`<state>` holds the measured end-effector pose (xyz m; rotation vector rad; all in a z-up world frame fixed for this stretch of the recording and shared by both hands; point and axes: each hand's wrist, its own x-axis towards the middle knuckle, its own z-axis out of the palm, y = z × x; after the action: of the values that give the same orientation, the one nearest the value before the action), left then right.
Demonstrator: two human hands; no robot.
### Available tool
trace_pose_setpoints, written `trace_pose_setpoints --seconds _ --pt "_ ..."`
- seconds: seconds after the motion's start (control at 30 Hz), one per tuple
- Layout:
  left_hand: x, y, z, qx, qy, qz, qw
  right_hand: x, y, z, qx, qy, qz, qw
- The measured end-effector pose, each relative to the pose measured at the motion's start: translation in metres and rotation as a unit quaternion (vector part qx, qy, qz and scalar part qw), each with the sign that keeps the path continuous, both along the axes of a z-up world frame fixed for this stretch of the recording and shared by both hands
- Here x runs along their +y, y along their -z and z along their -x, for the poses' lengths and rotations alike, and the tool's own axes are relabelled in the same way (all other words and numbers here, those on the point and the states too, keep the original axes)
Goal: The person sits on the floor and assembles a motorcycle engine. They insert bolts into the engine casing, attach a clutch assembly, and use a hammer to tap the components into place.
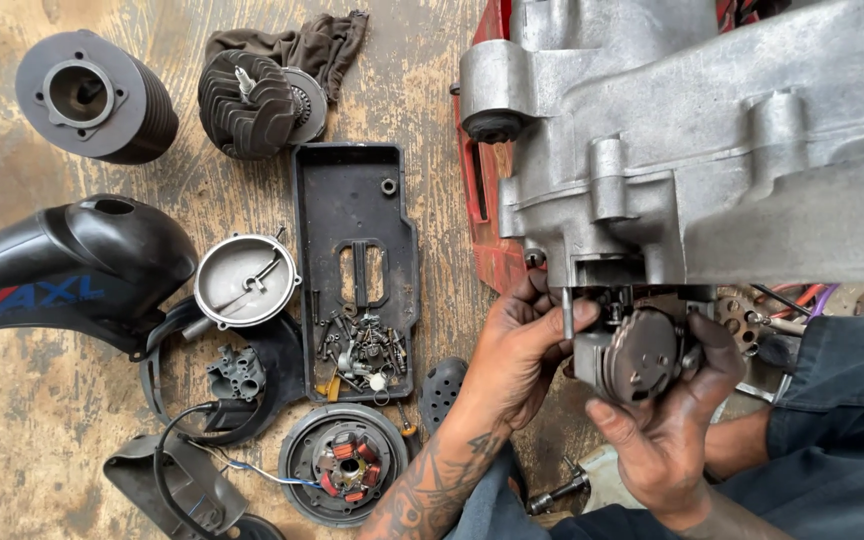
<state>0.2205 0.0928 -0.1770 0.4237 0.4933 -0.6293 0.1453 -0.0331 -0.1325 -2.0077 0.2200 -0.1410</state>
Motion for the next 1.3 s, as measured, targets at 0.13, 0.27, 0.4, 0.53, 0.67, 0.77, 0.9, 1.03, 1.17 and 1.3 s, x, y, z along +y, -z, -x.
trace_pose_setpoints --seconds 0.13,0.27,0.4,0.53,0.67,0.77,0.9,1.03,1.17,1.3 --pt "0.007 0.003 0.003 -0.017 0.009 0.02 1.0 -0.007 0.016 0.017 0.001 0.016 -0.016 1.0" --pt "0.009 0.008 0.01 -0.011 0.039 0.03 0.999 -0.007 0.023 0.025 -0.016 0.017 -0.001 1.0" --pt "0.005 0.007 0.007 -0.015 0.047 0.004 0.999 -0.007 0.029 0.025 -0.015 0.034 -0.038 0.999" --pt "0.004 0.005 0.005 -0.031 0.06 -0.036 0.997 -0.011 0.029 0.027 0.002 0.047 -0.071 0.996" --pt "0.006 0.001 0.004 -0.05 0.08 -0.053 0.994 -0.012 0.028 0.028 0.022 0.039 -0.052 0.998" --pt "0.005 0.001 0.003 -0.038 0.076 -0.051 0.995 -0.008 0.025 0.025 0.025 0.046 -0.09 0.995" --pt "0.003 0.001 0.001 -0.004 0.079 -0.021 0.997 -0.008 0.022 0.02 0.012 0.036 -0.082 0.996" --pt "0.003 0.003 0.002 -0.003 0.08 -0.025 0.997 -0.009 0.018 0.016 0.018 0.025 -0.048 0.998" --pt "0.005 0.003 0.0 -0.022 0.105 -0.055 0.993 -0.007 0.013 0.009 0.022 0.014 -0.01 1.0" --pt "0.005 0.006 0.001 -0.015 0.098 -0.036 0.994 -0.008 0.014 0.01 0.019 0.004 0.06 0.998"
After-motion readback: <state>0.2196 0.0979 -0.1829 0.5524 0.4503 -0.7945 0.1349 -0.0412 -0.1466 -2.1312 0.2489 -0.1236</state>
